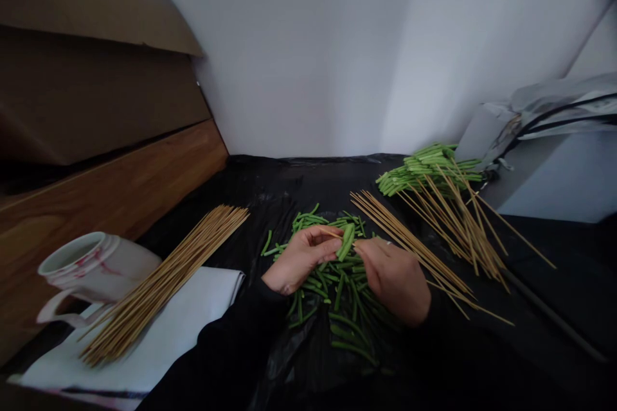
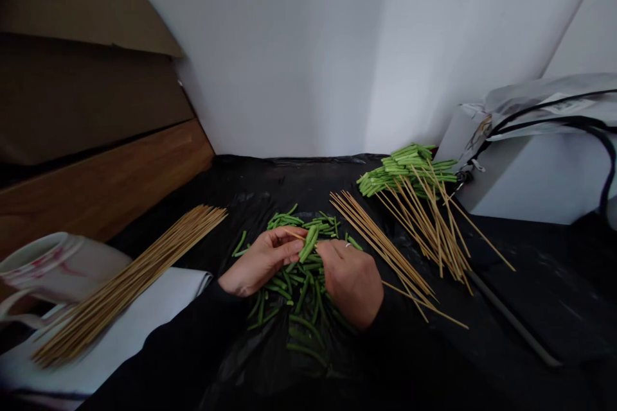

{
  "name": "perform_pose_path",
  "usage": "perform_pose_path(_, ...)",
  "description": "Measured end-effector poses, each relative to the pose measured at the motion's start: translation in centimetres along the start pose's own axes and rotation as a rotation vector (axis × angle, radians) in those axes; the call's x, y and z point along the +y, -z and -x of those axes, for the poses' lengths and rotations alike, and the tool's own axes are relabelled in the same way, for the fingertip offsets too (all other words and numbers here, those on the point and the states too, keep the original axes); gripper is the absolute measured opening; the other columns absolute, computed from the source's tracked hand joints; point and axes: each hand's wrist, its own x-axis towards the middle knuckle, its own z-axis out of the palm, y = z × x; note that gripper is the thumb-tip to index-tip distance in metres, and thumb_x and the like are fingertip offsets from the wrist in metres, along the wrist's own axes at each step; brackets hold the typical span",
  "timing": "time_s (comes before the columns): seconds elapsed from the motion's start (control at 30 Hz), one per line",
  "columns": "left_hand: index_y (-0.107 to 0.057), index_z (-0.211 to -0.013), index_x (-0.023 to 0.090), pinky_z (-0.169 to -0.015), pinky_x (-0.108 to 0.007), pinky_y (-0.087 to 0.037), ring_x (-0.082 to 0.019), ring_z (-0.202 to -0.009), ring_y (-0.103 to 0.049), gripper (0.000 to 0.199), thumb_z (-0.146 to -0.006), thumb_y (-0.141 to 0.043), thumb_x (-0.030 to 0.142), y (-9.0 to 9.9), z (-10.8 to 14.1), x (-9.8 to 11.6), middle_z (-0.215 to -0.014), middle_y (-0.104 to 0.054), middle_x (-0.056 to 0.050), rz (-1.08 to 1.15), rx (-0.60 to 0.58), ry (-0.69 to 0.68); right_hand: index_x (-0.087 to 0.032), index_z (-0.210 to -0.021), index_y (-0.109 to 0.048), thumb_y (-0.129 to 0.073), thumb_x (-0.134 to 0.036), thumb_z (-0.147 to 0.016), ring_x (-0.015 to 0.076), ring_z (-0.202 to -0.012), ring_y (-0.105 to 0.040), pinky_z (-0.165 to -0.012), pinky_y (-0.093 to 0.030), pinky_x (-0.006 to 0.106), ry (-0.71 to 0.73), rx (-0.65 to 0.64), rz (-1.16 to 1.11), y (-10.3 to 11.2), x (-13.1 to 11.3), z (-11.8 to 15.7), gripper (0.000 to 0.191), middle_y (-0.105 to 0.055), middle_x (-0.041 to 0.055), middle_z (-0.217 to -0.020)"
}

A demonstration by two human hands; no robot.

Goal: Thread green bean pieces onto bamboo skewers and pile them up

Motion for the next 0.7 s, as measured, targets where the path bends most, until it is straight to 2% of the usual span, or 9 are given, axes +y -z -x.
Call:
perform_pose_path(0.1,-0.070,-0.093,0.015,-0.070,-0.025,-0.044,-0.011,-0.071,-0.059,0.032,-0.068,-0.077,0.034,1.3,-0.1,1.0,-0.080,-0.067,-0.004,-0.112,0.055,-0.094,-0.017,-0.092,-0.062,-0.038,-0.016,-0.094,0.0138,-0.075,-0.057,-0.068,-0.036,0.025,-0.053,0.049,0.045,0.1,1.2,0.0,0.023,-0.063,0.0038,-0.078)
perform_pose_path(0.13,-0.071,-0.085,0.013,-0.065,-0.024,-0.042,-0.010,-0.065,-0.056,0.028,-0.068,-0.075,0.036,1.8,-0.2,1.2,-0.073,-0.065,-0.002,-0.209,0.107,-0.145,-0.016,-0.093,-0.062,-0.039,-0.018,-0.094,0.0139,-0.075,-0.058,-0.068,-0.037,0.025,-0.069,0.067,0.073,0.2,1.6,0.0,0.023,-0.063,0.0041,-0.078)
perform_pose_path(0.2,-0.070,-0.076,0.013,-0.061,-0.024,-0.040,-0.011,-0.061,-0.052,0.027,-0.069,-0.074,0.038,2.8,-0.3,1.4,-0.068,-0.064,-0.002,-0.446,0.129,-0.199,-0.017,-0.092,-0.063,-0.040,-0.021,-0.095,0.0138,-0.075,-0.058,-0.069,-0.037,0.024,-0.080,0.081,0.108,0.3,2.2,0.0,0.023,-0.063,0.0040,-0.077)
perform_pose_path(0.33,-0.068,-0.066,0.015,-0.054,-0.025,-0.034,-0.013,-0.058,-0.050,0.031,-0.069,-0.071,0.046,3.6,-0.2,0.8,-0.064,-0.062,-0.002,-0.886,0.053,-0.242,-0.018,-0.089,-0.063,-0.040,-0.022,-0.095,0.0134,-0.074,-0.058,-0.068,-0.038,0.024,-0.076,0.053,0.123,0.4,2.3,0.0,0.024,-0.062,0.0033,-0.075)
perform_pose_path(0.47,-0.068,-0.067,0.019,-0.059,-0.026,-0.035,-0.016,-0.067,-0.054,0.027,-0.065,-0.073,0.045,3.1,0.2,0.3,-0.072,-0.064,-0.003,-1.169,0.007,-0.288,-0.017,-0.089,-0.062,-0.039,-0.021,-0.095,0.0137,-0.074,-0.058,-0.067,-0.038,0.025,-0.081,0.035,0.113,0.4,2.1,0.0,0.024,-0.062,0.0036,-0.075)
perform_pose_path(0.57,-0.069,-0.067,0.021,-0.065,-0.027,-0.036,-0.019,-0.075,-0.056,0.022,-0.064,-0.075,0.042,2.7,0.4,0.3,-0.075,-0.065,-0.003,-1.293,0.015,-0.313,-0.018,-0.089,-0.062,-0.039,-0.022,-0.095,0.0135,-0.073,-0.058,-0.066,-0.038,0.025,-0.090,0.035,0.114,0.4,1.9,0.0,0.025,-0.063,0.0036,-0.075)
perform_pose_path(0.7,-0.071,-0.070,0.021,-0.064,-0.026,-0.037,-0.018,-0.073,-0.056,0.021,-0.072,-0.068,0.042,2.9,0.2,0.4,-0.074,-0.065,-0.003,-1.236,-0.006,-0.327,-0.017,-0.088,-0.063,-0.039,-0.021,-0.095,0.0131,-0.072,-0.058,-0.065,-0.037,0.024,-0.090,0.032,0.110,0.5,1.8,0.0,0.025,-0.063,0.0037,-0.074)
